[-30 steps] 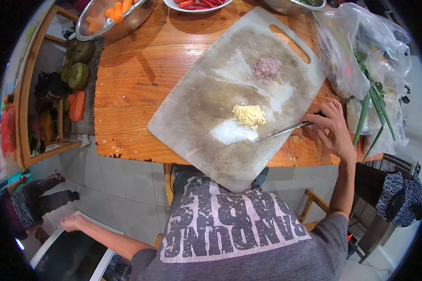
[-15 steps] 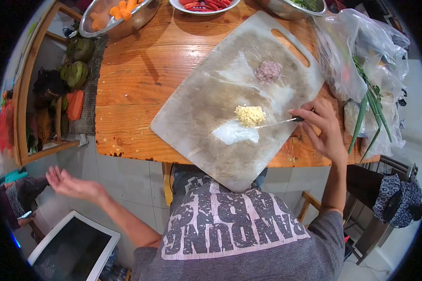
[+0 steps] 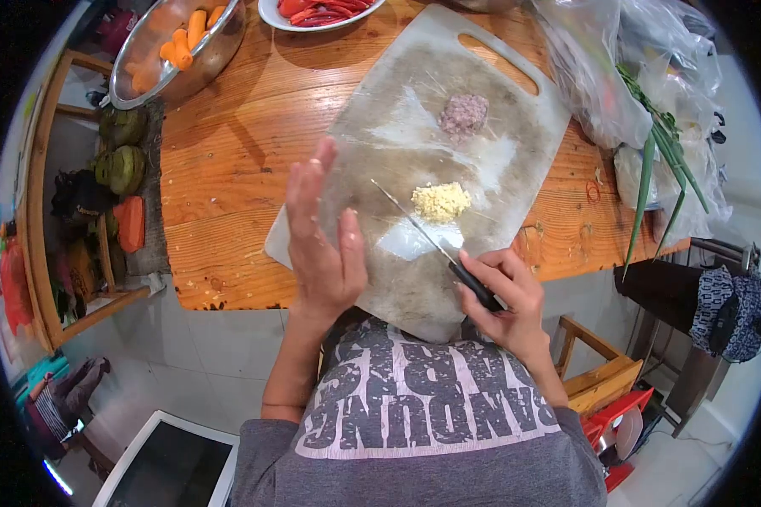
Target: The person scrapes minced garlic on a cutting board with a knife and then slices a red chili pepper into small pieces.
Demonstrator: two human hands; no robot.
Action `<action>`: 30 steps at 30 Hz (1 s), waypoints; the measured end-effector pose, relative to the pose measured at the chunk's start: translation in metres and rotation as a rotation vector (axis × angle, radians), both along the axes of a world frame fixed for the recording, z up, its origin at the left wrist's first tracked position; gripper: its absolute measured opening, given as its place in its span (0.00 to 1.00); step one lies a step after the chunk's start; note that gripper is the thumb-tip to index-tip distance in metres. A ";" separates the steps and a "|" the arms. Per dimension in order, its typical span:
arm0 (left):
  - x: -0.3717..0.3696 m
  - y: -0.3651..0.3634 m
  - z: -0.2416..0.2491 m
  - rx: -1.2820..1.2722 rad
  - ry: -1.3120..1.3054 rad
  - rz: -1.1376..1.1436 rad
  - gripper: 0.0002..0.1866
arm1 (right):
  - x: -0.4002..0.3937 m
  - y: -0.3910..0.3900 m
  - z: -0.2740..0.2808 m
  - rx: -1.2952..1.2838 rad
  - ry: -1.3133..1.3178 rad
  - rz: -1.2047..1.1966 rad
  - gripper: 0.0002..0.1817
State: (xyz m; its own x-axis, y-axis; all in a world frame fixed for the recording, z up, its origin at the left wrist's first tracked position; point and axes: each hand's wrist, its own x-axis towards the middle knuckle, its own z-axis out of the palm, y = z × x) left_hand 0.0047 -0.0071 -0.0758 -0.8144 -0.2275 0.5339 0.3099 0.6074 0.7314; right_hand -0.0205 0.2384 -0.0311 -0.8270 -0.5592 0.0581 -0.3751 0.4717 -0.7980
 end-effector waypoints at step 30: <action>-0.026 -0.008 -0.010 0.021 -0.140 -0.285 0.51 | -0.010 -0.017 -0.002 0.061 0.223 -0.112 0.18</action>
